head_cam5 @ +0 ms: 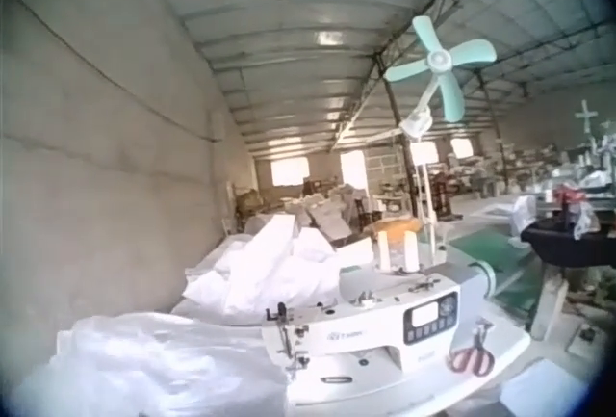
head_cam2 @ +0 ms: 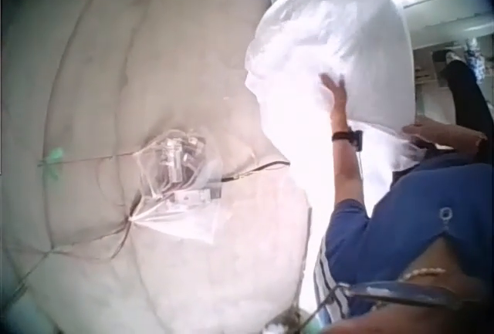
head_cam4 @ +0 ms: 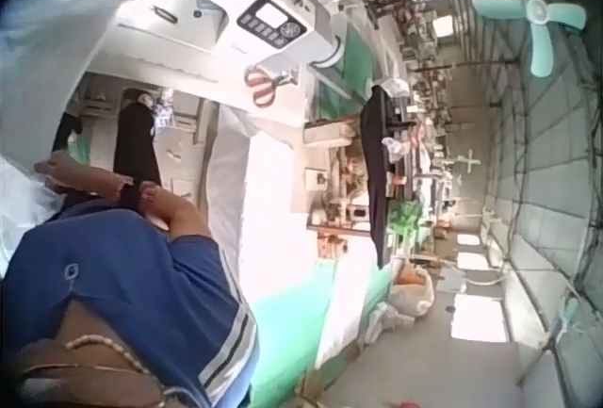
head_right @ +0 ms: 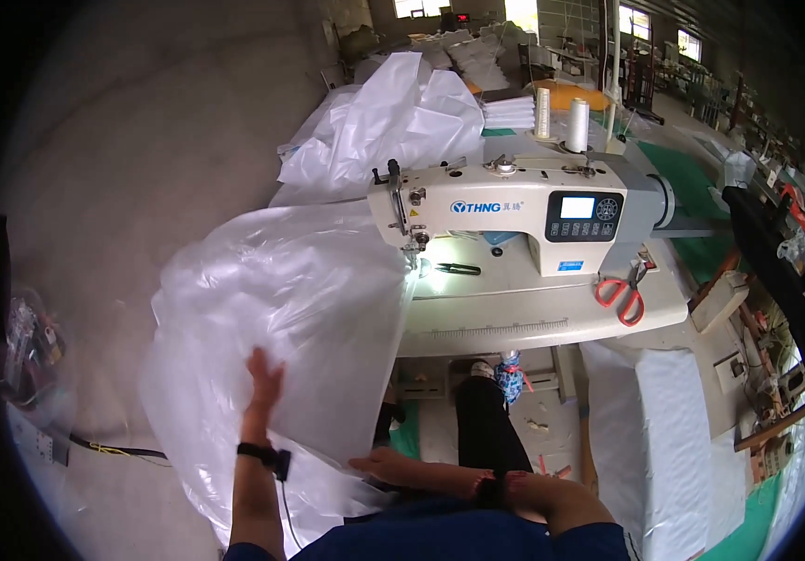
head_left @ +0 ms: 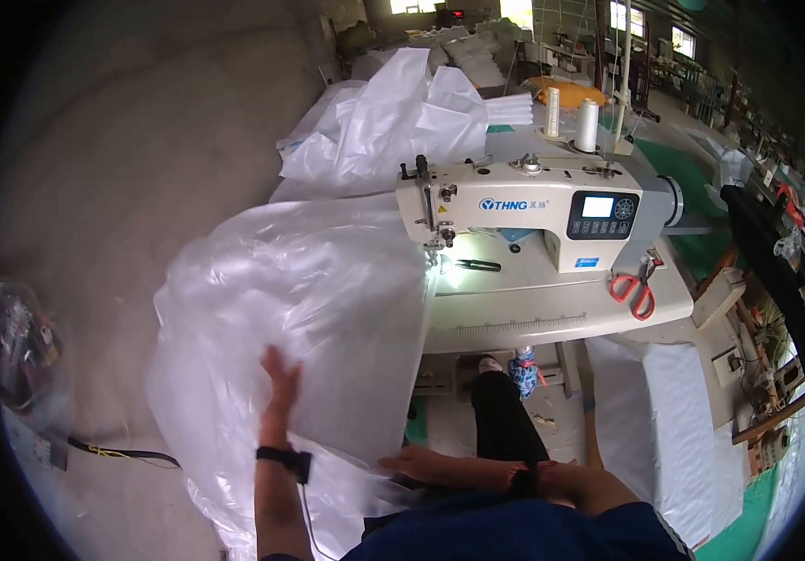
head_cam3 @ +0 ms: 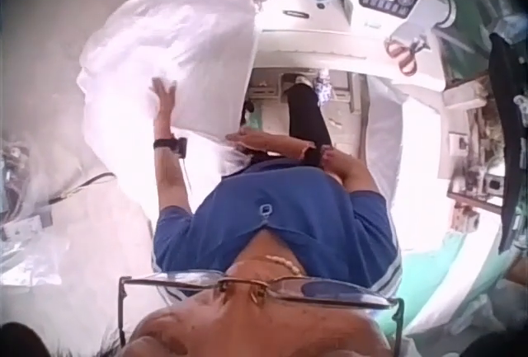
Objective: Using an industrial sewing machine to stitch large white plastic/fabric sheets.
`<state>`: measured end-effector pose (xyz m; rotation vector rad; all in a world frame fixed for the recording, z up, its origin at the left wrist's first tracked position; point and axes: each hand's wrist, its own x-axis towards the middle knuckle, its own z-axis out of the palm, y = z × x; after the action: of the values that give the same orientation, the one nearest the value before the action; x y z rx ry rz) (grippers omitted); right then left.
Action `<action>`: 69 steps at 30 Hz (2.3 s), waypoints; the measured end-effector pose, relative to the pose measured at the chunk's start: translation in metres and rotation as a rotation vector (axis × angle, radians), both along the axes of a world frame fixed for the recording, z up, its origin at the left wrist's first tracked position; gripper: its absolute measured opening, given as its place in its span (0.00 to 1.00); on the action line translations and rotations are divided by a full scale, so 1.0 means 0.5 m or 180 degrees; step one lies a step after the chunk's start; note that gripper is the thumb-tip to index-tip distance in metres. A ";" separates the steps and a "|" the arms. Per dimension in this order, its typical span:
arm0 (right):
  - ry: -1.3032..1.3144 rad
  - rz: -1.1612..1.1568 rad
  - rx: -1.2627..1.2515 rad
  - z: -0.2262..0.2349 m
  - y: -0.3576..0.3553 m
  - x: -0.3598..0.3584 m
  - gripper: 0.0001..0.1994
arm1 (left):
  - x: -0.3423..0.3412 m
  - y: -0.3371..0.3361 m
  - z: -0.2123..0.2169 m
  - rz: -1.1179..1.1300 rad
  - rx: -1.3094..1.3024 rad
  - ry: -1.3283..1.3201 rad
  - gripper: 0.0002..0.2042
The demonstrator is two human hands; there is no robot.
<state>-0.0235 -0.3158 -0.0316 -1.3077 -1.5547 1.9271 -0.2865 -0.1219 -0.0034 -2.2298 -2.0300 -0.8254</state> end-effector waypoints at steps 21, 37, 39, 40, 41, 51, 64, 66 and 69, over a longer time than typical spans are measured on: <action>-0.0090 -0.2488 0.1351 0.006 0.118 0.076 0.13 | 0.324 -0.170 0.073 -0.1657 -0.0139 0.0298 0.06; 0.0379 -0.2595 0.1280 -0.002 0.127 0.079 0.14 | 0.321 -0.264 0.160 -0.2663 -0.1072 0.1176 0.08; 0.0201 -0.2681 0.1370 -0.007 0.124 0.077 0.15 | 0.303 -0.254 0.184 -0.2630 -0.0628 0.0393 0.08; 0.0193 -0.2632 0.1222 -0.009 0.122 0.077 0.15 | 0.293 -0.247 0.192 -0.2632 -0.0347 0.0020 0.08; 0.0145 -0.2674 0.0966 -0.010 0.119 0.077 0.16 | 0.284 -0.232 0.196 -0.2198 -0.0563 -0.0515 0.08; -0.1652 -0.2359 0.2012 0.048 0.142 0.106 0.28 | 0.181 -0.077 0.090 -0.1083 0.0105 0.0023 0.23; -0.3539 -0.1117 0.2853 0.116 0.308 0.204 0.23 | 0.147 0.070 0.048 -0.0181 -0.0513 0.0905 0.28; -0.3633 -0.1073 0.2922 0.121 0.335 0.213 0.23 | 0.160 0.093 0.044 -0.0147 -0.0482 0.0966 0.28; -0.3714 -0.1093 0.2992 0.119 0.372 0.220 0.23 | 0.174 0.135 0.046 -0.0095 -0.0545 0.0994 0.29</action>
<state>0.0867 -0.1300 0.0280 -2.0331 -2.0282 -0.0413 -0.1993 -0.0544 0.0198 -2.3023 -1.9860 -0.2869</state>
